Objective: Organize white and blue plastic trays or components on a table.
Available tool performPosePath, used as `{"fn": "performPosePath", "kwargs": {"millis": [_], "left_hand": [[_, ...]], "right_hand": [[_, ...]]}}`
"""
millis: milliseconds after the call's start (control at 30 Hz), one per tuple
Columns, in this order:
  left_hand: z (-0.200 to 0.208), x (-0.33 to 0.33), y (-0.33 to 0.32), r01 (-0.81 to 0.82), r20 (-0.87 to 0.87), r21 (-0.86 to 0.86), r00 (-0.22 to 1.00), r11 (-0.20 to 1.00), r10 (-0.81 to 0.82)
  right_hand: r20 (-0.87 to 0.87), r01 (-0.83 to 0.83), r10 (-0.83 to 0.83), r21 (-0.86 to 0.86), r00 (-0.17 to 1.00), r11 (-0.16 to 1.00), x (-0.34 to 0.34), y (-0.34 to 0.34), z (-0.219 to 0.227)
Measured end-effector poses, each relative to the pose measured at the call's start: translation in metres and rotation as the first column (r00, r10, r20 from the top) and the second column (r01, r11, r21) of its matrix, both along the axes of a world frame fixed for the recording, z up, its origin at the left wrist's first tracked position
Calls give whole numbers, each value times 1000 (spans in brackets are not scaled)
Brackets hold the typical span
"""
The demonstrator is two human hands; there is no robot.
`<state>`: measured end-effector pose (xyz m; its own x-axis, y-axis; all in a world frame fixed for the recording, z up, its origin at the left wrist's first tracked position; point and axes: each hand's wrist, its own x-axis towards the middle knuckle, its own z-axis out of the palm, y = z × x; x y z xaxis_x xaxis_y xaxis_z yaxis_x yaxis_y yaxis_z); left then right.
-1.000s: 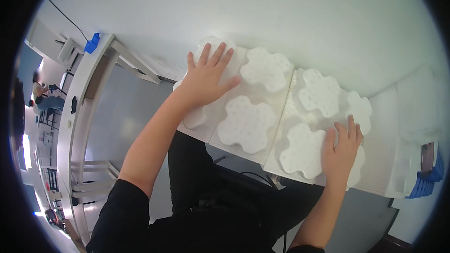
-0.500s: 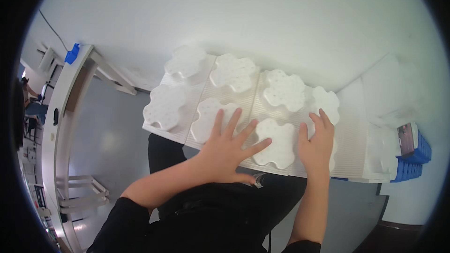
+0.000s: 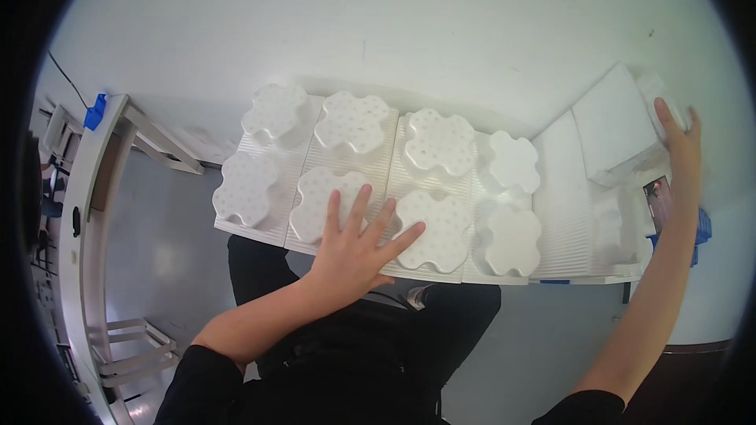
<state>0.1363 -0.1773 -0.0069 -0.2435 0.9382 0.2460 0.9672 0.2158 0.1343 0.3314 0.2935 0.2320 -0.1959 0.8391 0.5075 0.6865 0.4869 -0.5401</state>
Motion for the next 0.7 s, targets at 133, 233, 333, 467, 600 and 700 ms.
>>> {"fn": "performPosePath", "kwargs": {"millis": [133,233,333,467,600,700], "left_hand": [[2,2,-1,-2,6,-6,1000,1000,2],[0,4,-2,-11,2,-11,1000,1000,11],[0,3,-1,-13,-7,-15,1000,1000,13],[-3,3,1,-24,-54,-62,998,998,21],[-2,4,1,-29,-51,-61,998,998,26],[0,4,1,-34,-44,-75,999,997,30]], "right_hand": [[-39,-69,69,3,997,998,-1,-12,-9],[-82,-72,77,63,994,995,1,-13,-15],[-146,-40,62,148,987,988,1,-15,-21],[-168,27,2,166,986,986,-5,-6,-9],[-101,-1,10,91,995,996,-2,12,9],[-126,-36,48,99,991,994,-2,20,2]]}}
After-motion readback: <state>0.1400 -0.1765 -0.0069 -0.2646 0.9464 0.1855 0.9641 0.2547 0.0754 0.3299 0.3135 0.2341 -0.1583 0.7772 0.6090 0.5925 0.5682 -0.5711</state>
